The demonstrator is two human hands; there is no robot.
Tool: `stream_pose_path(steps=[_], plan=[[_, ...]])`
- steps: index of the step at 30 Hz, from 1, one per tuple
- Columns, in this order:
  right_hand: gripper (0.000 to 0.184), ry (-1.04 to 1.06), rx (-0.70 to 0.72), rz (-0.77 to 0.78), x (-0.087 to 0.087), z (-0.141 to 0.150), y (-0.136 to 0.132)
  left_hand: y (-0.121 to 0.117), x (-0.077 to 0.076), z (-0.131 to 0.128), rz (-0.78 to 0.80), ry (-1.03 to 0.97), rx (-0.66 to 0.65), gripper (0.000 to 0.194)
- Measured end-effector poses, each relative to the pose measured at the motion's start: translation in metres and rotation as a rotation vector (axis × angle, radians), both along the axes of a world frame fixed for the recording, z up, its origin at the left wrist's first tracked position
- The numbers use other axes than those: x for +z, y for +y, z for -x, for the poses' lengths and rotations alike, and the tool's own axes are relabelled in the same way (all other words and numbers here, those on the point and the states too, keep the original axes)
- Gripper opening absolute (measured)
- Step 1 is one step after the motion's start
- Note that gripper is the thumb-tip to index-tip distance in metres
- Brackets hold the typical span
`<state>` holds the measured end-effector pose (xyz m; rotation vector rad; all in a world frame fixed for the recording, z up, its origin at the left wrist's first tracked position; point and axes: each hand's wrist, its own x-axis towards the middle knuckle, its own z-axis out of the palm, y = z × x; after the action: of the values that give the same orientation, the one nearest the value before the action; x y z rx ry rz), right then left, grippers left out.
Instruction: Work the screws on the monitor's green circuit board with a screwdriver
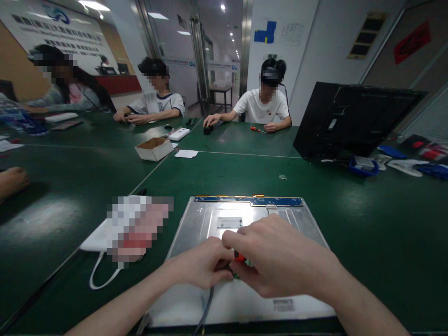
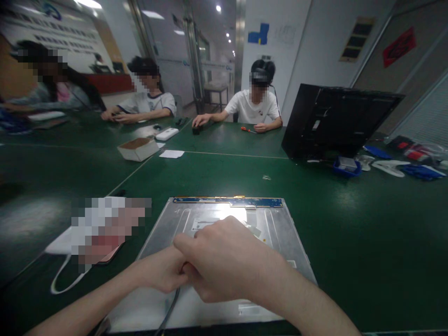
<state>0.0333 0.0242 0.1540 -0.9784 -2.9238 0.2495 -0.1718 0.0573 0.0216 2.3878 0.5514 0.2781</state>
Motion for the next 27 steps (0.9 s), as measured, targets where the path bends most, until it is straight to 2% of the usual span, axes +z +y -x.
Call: stream_pose_path(steps=[5, 13, 17, 22, 27], plan=[[0.013, 0.015, 0.020, -0.018, -0.0001, 0.0002, -0.0004, -0.0011, 0.0011, -0.0001, -0.031, -0.012, 0.018, 0.007], [0.017, 0.053, 0.057, 0.002, 0.0016, -0.0021, 0.0002, 0.0003, 0.0050, -0.0025, 0.022, -0.027, -0.013, 0.007], [0.015, 0.027, 0.030, 0.009, 0.0008, -0.0013, 0.0000, -0.0013, 0.0056, -0.0020, -0.008, -0.055, -0.023, 0.004], [0.012, 0.003, 0.014, -0.008, -0.0008, -0.0001, 0.0004, -0.0005, 0.0021, -0.0001, -0.026, 0.034, 0.008, 0.004], [0.019, 0.014, 0.051, 0.009, 0.0010, -0.0016, -0.0010, -0.0008, 0.0053, -0.0001, -0.005, 0.005, -0.006, 0.007]])
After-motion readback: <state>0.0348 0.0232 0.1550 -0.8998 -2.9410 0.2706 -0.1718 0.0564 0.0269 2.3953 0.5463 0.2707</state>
